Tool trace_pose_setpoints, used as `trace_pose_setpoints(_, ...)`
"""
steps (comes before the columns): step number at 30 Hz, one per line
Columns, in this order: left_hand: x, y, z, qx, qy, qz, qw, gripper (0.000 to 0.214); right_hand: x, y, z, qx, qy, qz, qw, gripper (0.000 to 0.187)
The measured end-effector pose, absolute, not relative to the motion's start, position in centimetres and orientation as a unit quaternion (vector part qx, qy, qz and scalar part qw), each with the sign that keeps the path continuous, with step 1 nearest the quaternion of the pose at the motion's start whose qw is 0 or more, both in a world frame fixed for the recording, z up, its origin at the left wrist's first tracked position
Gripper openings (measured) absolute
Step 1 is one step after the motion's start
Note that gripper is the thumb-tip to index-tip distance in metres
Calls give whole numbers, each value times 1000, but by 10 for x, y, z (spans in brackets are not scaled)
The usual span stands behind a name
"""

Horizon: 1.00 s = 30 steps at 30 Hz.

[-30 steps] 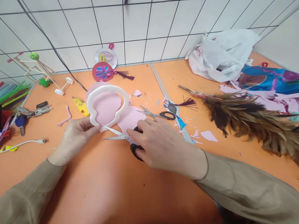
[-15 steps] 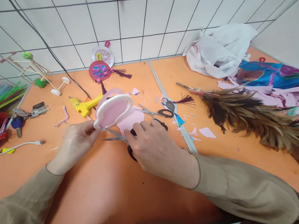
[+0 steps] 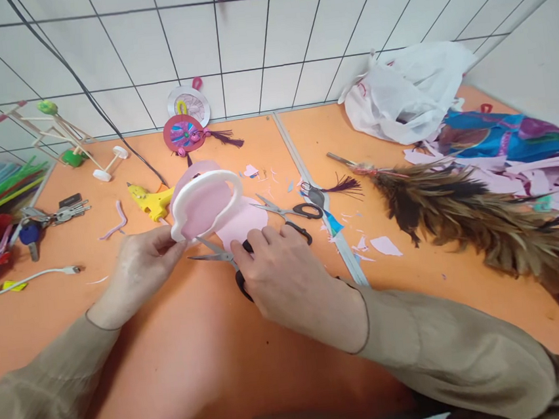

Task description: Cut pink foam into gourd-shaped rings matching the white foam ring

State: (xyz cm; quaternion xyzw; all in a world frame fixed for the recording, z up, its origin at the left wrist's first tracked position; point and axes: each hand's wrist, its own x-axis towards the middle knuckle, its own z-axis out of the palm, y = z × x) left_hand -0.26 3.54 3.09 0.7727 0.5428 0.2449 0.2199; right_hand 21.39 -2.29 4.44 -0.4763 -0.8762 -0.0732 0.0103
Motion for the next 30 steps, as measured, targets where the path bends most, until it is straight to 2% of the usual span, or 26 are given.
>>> trace_pose_setpoints(8,-9,42,29,776,508,240,287,23,225,-16,55,-438,-898,-43,17,26)
trace_pose_setpoints(22,-14,46,18,769,508,243,302,22,223,-15,52,-430,-900,-66,-20,27)
trace_pose_setpoints(30,-13,45,20,761,514,236,318,26,223,-15,50,-429,-901,-69,6,26)
